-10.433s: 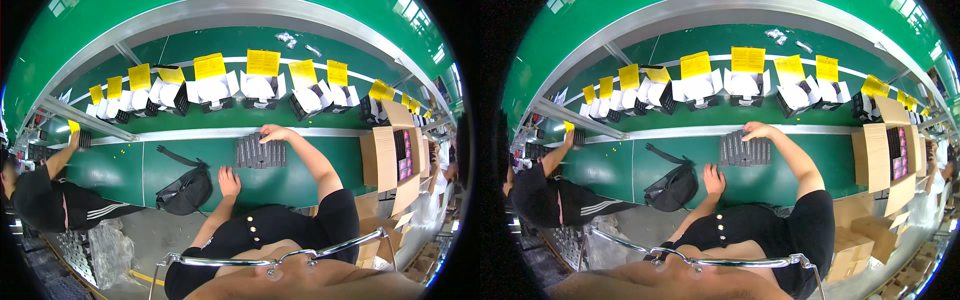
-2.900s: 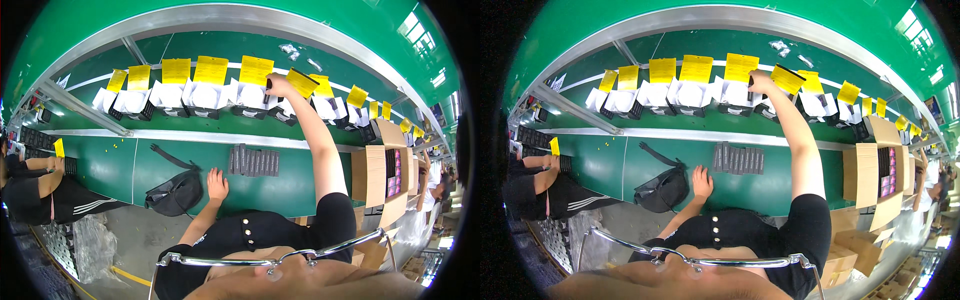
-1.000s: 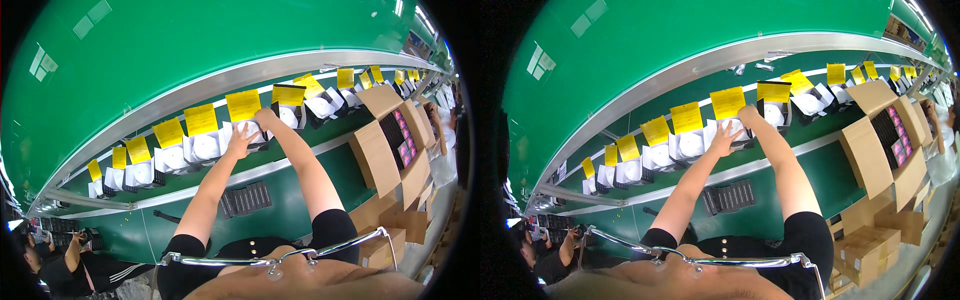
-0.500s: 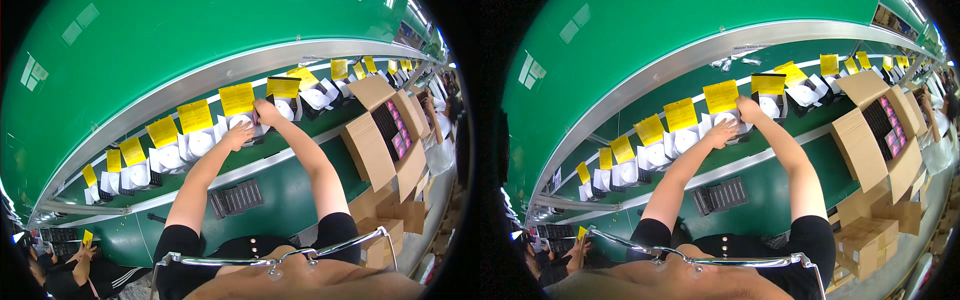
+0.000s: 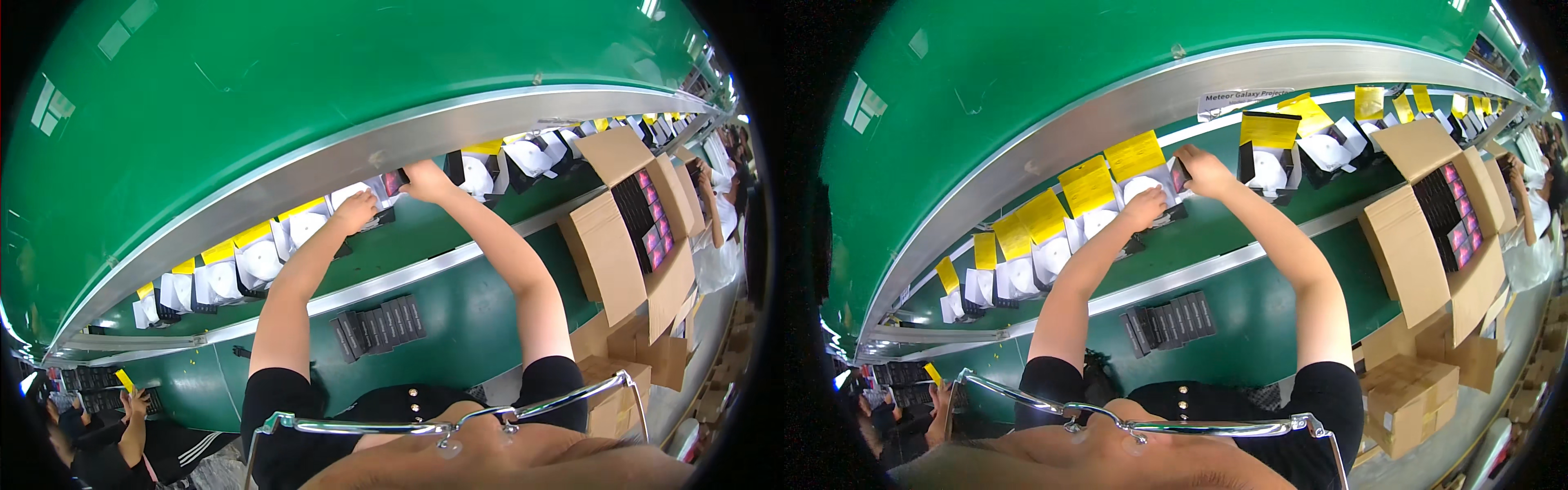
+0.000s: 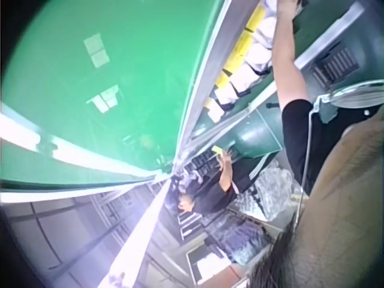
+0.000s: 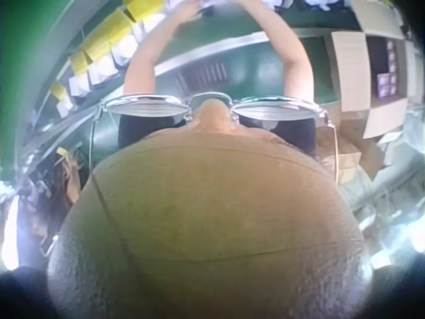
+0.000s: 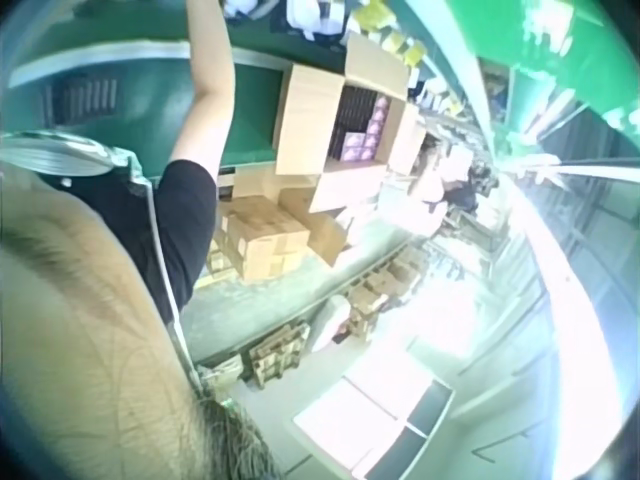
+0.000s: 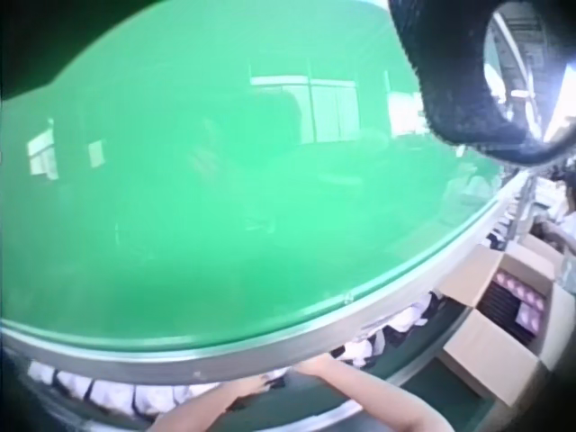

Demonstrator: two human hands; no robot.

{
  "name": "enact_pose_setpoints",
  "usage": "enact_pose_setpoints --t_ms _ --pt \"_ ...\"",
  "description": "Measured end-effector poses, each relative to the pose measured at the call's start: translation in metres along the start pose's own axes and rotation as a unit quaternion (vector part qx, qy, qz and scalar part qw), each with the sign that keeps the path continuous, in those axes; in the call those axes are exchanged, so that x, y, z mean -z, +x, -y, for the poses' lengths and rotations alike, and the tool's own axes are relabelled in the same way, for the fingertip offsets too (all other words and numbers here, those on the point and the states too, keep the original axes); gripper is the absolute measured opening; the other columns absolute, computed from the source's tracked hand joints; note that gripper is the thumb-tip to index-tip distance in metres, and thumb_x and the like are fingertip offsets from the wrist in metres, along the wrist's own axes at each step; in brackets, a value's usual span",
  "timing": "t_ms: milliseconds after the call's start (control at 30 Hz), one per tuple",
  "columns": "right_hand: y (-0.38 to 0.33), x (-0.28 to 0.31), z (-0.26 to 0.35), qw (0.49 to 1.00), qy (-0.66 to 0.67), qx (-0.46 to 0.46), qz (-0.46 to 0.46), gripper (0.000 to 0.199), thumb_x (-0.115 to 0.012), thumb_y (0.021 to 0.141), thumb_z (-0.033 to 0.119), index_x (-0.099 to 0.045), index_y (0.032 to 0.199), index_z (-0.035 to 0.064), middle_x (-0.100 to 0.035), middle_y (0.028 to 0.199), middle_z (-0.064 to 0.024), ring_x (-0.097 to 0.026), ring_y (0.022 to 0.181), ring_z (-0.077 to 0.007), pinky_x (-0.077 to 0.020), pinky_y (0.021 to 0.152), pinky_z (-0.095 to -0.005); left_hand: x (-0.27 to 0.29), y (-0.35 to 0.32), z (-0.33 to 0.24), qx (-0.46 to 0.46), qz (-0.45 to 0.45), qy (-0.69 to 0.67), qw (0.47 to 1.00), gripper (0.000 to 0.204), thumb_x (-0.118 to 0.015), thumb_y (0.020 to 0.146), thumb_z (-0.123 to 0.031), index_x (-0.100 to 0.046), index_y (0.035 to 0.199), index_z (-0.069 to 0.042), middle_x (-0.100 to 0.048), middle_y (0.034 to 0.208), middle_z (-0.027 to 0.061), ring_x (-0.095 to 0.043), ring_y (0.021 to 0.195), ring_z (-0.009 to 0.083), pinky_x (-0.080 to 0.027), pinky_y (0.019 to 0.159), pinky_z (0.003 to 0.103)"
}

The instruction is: The person takes small boxes out of a cardboard box and places them on the workbench, then inserts them one at a time into product packaging boxes along the assembly line by hand.

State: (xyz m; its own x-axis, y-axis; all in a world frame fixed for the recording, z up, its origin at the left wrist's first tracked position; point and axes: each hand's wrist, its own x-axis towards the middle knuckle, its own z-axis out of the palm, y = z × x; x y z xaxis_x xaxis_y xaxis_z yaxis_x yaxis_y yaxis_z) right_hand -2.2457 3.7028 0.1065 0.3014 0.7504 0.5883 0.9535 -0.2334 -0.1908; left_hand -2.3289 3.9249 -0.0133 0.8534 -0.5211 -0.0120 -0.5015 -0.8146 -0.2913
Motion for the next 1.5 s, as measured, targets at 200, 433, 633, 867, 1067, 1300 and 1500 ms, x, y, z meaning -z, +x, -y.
enact_pose_setpoints --t_ms 200,433,633,867,1067,1300,1500 --pt "0.036 -0.049 0.026 0.994 -0.063 -0.019 0.083 0.052 -0.074 0.066 0.005 -0.057 0.115 0.0011 -0.060 0.115 -0.0171 -0.062 0.102 -0.0371 -0.0518 0.087 -0.0454 -0.006 -0.032 -0.009 0.040 -0.115 0.016 0.992 0.029 -0.065 0.077 -0.009 -0.064 0.105 -0.004 -0.050 0.138 0.0158 -0.043 0.136 0.0310 -0.038 0.111 0.041" --pt "0.041 -0.141 -0.001 0.952 -0.233 -0.114 0.161 0.028 -0.061 0.083 0.012 -0.065 0.110 0.0058 -0.064 0.116 -0.0122 -0.059 0.115 -0.0263 -0.0356 0.108 -0.0524 0.016 -0.055 -0.025 0.118 -0.101 -0.053 0.986 0.029 -0.055 0.087 -0.010 -0.065 0.114 -0.007 -0.050 0.140 0.0181 -0.044 0.135 0.0331 -0.033 0.115 0.045" --pt "0.003 -0.140 -0.006 0.925 -0.358 -0.115 -0.062 0.027 -0.057 0.084 0.010 -0.066 0.109 0.0034 -0.065 0.107 -0.0143 -0.056 0.113 -0.0325 -0.0446 0.098 -0.0434 0.078 -0.105 -0.060 0.180 -0.263 -0.265 0.910 0.056 -0.073 0.080 -0.014 -0.055 0.133 -0.007 -0.043 0.145 0.0254 -0.040 0.136 0.0418 -0.029 0.117 0.050" --pt "-0.032 -0.124 0.210 0.943 0.280 -0.064 0.166 0.044 -0.078 0.078 0.036 -0.067 0.104 0.0018 -0.068 0.092 -0.0148 -0.066 0.076 -0.0296 -0.0534 0.071 -0.0418 0.016 -0.326 -0.167 0.574 -0.514 -0.320 0.551 0.026 -0.060 0.092 -0.004 -0.060 0.117 0.003 -0.063 0.111 0.0193 -0.062 0.102 0.0330 -0.048 0.090 0.041" --pt "-0.081 -0.212 0.232 0.738 0.397 -0.192 0.511 0.081 -0.084 0.074 0.045 -0.054 0.126 -0.0085 -0.067 0.106 -0.0131 -0.064 0.085 -0.0226 -0.0509 0.073 -0.0325 -0.009 -0.359 -0.298 0.605 -0.278 -0.323 0.673 0.037 -0.055 0.095 -0.012 -0.052 0.129 0.001 -0.055 0.124 0.0224 -0.053 0.115 0.0397 -0.042 0.100 0.044" --pt "0.017 -0.113 0.220 0.670 0.525 -0.322 0.414 0.063 -0.087 0.070 0.021 -0.062 0.124 -0.0013 -0.067 0.107 -0.0087 -0.065 0.089 -0.0163 -0.0528 0.073 -0.0283 0.000 -0.396 -0.332 0.584 -0.174 -0.279 0.742 0.048 -0.058 0.089 -0.019 -0.049 0.132 -0.001 -0.042 0.144 0.0241 -0.035 0.138 0.0421 -0.026 0.116 0.055" --pt "0.135 -0.072 0.166 0.930 0.209 -0.219 0.210 0.070 -0.088 0.066 0.025 -0.061 0.125 -0.0012 -0.064 0.119 -0.0149 -0.067 0.094 -0.0232 -0.0549 0.081 -0.0355 -0.012 -0.410 -0.328 0.582 -0.163 -0.280 0.746 0.050 -0.058 0.087 -0.020 -0.048 0.133 -0.001 -0.041 0.145 0.0244 -0.034 0.139 0.0412 -0.025 0.116 0.055"
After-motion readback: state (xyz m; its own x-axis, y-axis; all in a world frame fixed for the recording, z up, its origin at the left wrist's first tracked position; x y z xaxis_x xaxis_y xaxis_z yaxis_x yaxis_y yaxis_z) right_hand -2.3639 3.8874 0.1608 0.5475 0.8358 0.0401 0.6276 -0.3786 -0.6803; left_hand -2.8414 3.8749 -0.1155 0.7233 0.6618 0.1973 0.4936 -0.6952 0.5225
